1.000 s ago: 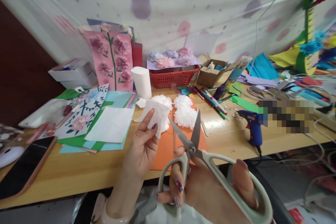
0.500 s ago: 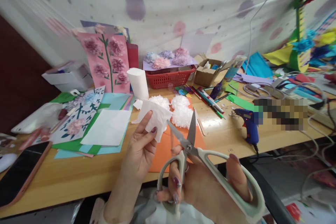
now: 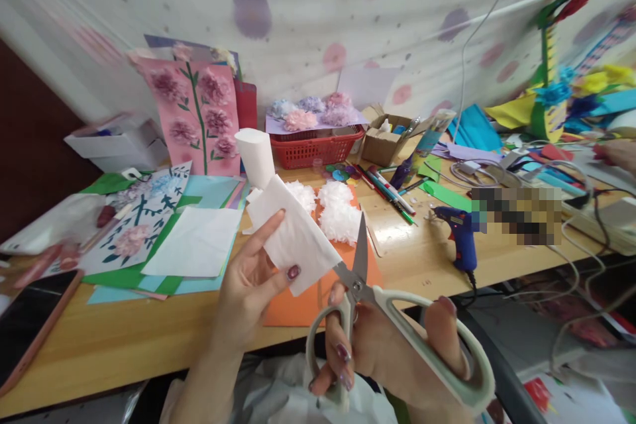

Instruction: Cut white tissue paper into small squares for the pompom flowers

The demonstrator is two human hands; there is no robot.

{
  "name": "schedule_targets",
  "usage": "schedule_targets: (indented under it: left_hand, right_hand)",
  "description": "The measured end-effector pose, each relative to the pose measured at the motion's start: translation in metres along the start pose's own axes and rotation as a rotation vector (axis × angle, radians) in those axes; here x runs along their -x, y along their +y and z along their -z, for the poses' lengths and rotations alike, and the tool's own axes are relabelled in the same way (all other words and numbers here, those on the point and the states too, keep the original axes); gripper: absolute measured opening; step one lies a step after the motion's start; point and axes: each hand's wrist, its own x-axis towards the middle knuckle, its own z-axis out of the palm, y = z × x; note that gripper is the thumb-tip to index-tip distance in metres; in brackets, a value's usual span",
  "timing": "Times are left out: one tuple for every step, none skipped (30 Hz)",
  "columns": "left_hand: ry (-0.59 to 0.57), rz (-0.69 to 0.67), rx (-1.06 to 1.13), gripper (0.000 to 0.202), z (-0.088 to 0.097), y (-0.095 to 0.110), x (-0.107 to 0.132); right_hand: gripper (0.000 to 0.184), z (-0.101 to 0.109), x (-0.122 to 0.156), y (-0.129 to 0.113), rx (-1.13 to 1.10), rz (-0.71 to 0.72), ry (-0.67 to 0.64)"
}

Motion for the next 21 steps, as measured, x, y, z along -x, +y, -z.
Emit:
schedule_targets:
  left_hand:
    - [0.006,-0.032,-0.023,0.063,0.000,0.001,0.000]
    - [0.010,-0.061,-0.041,0.065,0.001,0.001,0.000]
    - [0.015,-0.084,-0.053,0.067,0.001,0.002,0.001]
    - [0.020,-0.103,-0.061,0.069,0.001,0.003,0.001]
    - [0.028,-0.118,-0.067,0.071,0.000,0.003,0.001]
    - [0.037,-0.129,-0.071,0.072,0.000,0.004,0.001]
    - [0.047,-0.138,-0.070,0.074,-0.002,0.004,0.002]
    - [0.055,-0.144,-0.064,0.075,-0.004,0.004,0.003]
    - [0.060,-0.147,-0.055,0.076,-0.005,0.004,0.004]
    - [0.064,-0.147,-0.042,0.076,-0.007,0.004,0.005]
    - [0.064,-0.148,-0.026,0.077,-0.009,0.004,0.006]
    - [0.062,-0.148,-0.012,0.077,-0.010,0.003,0.007]
    - [0.059,-0.148,-0.001,0.076,-0.011,0.003,0.008]
    - [0.059,-0.147,0.006,0.076,-0.012,0.003,0.009]
    - [0.062,-0.145,0.007,0.076,-0.012,0.003,0.009]
    - [0.068,-0.144,0.006,0.077,-0.011,0.003,0.009]
    - [0.078,-0.144,0.001,0.078,-0.011,0.003,0.009]
    - [0.088,-0.144,-0.004,0.078,-0.010,0.003,0.009]
    - [0.094,-0.144,-0.009,0.079,-0.010,0.003,0.009]
    - [0.097,-0.144,-0.013,0.079,-0.009,0.003,0.009]
    - [0.095,-0.146,-0.014,0.080,-0.009,0.003,0.009]
  right_hand:
    - [0.078,0.000,0.001,-0.001,-0.001,-0.012,-0.002]
    - [0.077,0.001,0.002,-0.001,-0.006,-0.025,-0.005]
    - [0.076,0.001,0.002,-0.001,-0.014,-0.033,-0.009]
    - [0.074,0.002,0.003,-0.001,-0.022,-0.035,-0.016]
    - [0.072,0.003,0.003,0.000,-0.032,-0.034,-0.025]
    - [0.071,0.005,0.003,0.002,-0.042,-0.030,-0.038]
    - [0.069,0.006,0.002,0.004,-0.056,-0.027,-0.052]
    - [0.068,0.008,0.001,0.007,-0.077,-0.025,-0.068]
    - [0.066,0.009,0.000,0.009,-0.105,-0.025,-0.086]
    - [0.065,0.011,-0.001,0.012,-0.138,-0.022,-0.110]
    - [0.064,0.012,-0.002,0.015,-0.172,-0.016,-0.129]
    - [0.063,0.013,-0.002,0.017,-0.202,-0.005,-0.143]
    - [0.062,0.013,-0.003,0.019,-0.226,0.012,-0.152]
    - [0.060,0.014,-0.003,0.020,-0.239,0.027,-0.152]
    - [0.057,0.013,-0.003,0.020,-0.241,0.036,-0.145]
    - [0.055,0.013,-0.003,0.020,-0.234,0.038,-0.134]
    - [0.053,0.012,-0.003,0.020,-0.222,0.035,-0.119]
    - [0.052,0.011,-0.002,0.020,-0.209,0.033,-0.109]
    - [0.052,0.011,-0.002,0.020,-0.199,0.030,-0.094]
    - [0.051,0.010,-0.002,0.020,-0.192,0.027,-0.083]
    - [0.051,0.010,-0.001,0.020,-0.190,0.028,-0.077]
